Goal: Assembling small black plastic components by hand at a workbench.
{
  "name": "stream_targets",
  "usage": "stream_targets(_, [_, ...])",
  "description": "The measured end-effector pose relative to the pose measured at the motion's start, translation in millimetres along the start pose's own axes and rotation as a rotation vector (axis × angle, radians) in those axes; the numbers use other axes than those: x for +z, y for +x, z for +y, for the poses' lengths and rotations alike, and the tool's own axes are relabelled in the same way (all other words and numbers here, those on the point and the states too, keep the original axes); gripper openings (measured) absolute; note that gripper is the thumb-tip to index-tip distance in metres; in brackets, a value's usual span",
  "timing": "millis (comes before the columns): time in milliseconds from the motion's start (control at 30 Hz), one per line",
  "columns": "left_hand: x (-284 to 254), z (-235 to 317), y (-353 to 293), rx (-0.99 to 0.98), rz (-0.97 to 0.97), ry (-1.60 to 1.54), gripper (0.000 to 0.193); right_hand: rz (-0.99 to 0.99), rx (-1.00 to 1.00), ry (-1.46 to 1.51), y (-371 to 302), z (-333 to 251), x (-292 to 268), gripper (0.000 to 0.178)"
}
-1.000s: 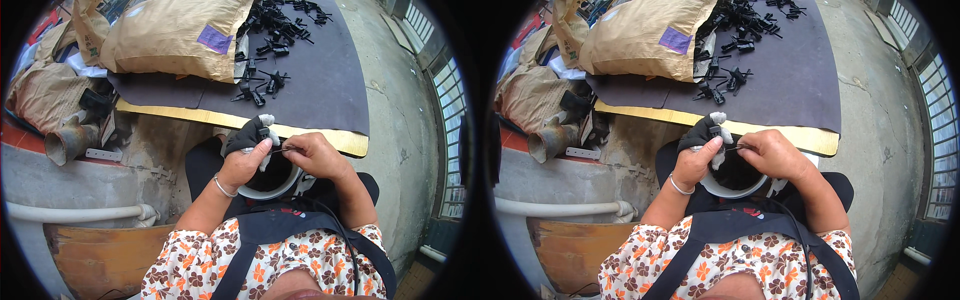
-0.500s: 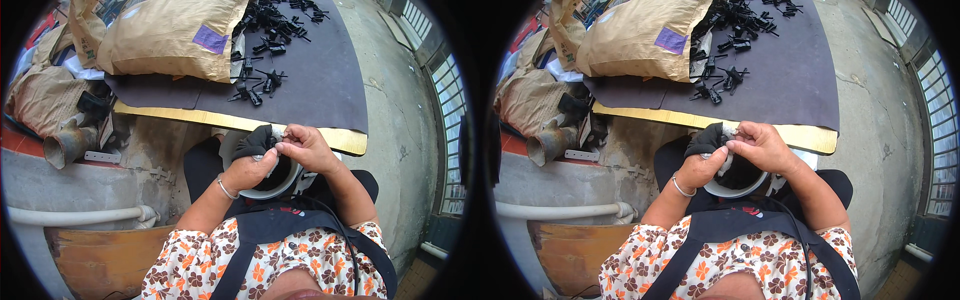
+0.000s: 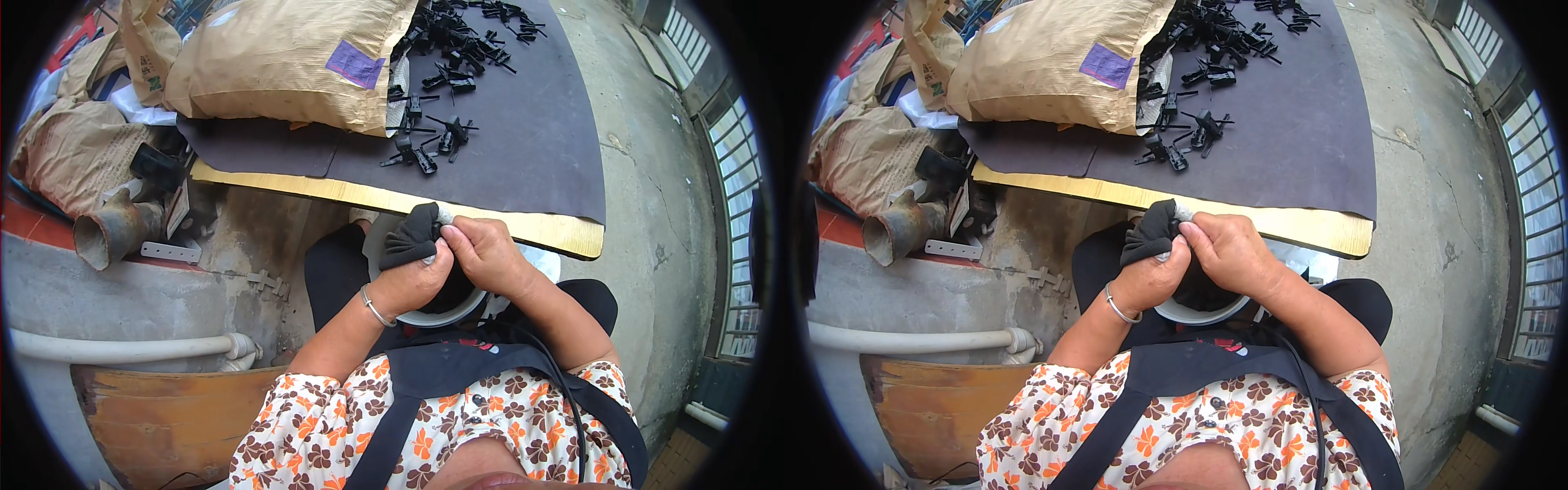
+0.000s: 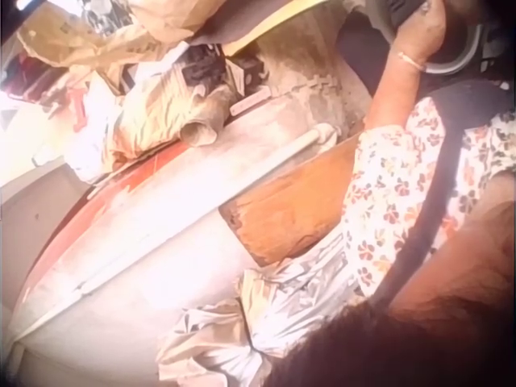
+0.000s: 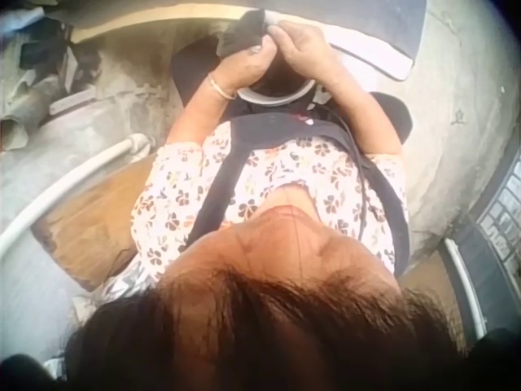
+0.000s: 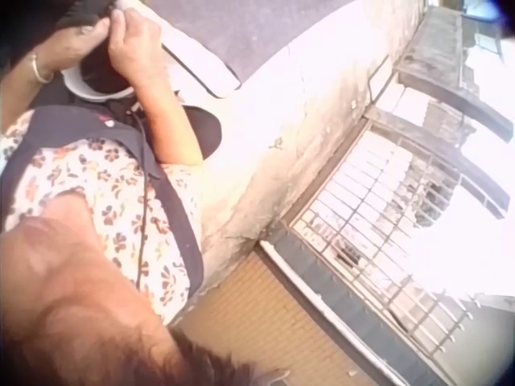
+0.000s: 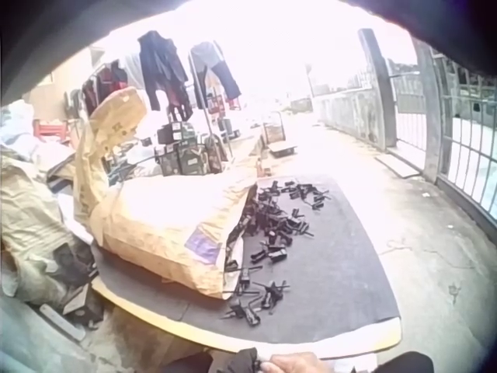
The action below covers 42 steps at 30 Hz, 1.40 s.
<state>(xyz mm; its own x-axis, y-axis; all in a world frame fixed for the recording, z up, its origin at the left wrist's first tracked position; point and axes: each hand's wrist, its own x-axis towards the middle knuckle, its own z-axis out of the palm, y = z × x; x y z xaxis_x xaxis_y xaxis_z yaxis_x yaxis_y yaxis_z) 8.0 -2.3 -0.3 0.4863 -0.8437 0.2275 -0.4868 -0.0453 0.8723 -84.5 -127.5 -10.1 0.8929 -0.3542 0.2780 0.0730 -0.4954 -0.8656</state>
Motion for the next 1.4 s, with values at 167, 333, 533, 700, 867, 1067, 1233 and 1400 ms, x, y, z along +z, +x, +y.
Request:
stream_targets(167, [-17, -3, -1, 0.029, -0.011, 0.181, 0.026, -0.160, 0.068, 0.006, 15, -4, -13, 0.028])
stream_targets(333, [-28, -16, -7, 0.068, -0.022, 0.286, 0.027, 0.189, -0.079, -0.577, 54, 2, -8, 0.029])
stream_targets(533, [-29, -34, -10, -0.073, 0.154, -0.011, 0.027, 0.069, 0.152, -0.756, 65, 17, -2, 0.031])
stream_targets(700, [-22, -31, -2, -0.248, 0.122, -0.296, 0.027, 0.317, -0.020, -0.611, 35, 21, -23, 0.024])
stream_targets(867, [-11, -16, 5, -0.193, 0.224, -0.318, 0.026, 0.124, 0.147, -0.107, 24, 10, -54, 0.016])
stream_targets(1067, [-29, 6, 3, -0.061, -0.149, -0.210, 0.034, -0.361, 0.098, -0.010, 13, -14, -57, 0.023])
stream_targets(1233, [-18, 12, 1, -0.141, -0.188, -0.455, 0.038, -0.145, 0.115, 0.187, 5, -9, -36, 0.023])
stream_targets(1400, [-4, 0, 3, -0.087, 0.066, -0.407, 0.028, -0.066, -0.139, 0.057, 0, -16, -27, 0.031])
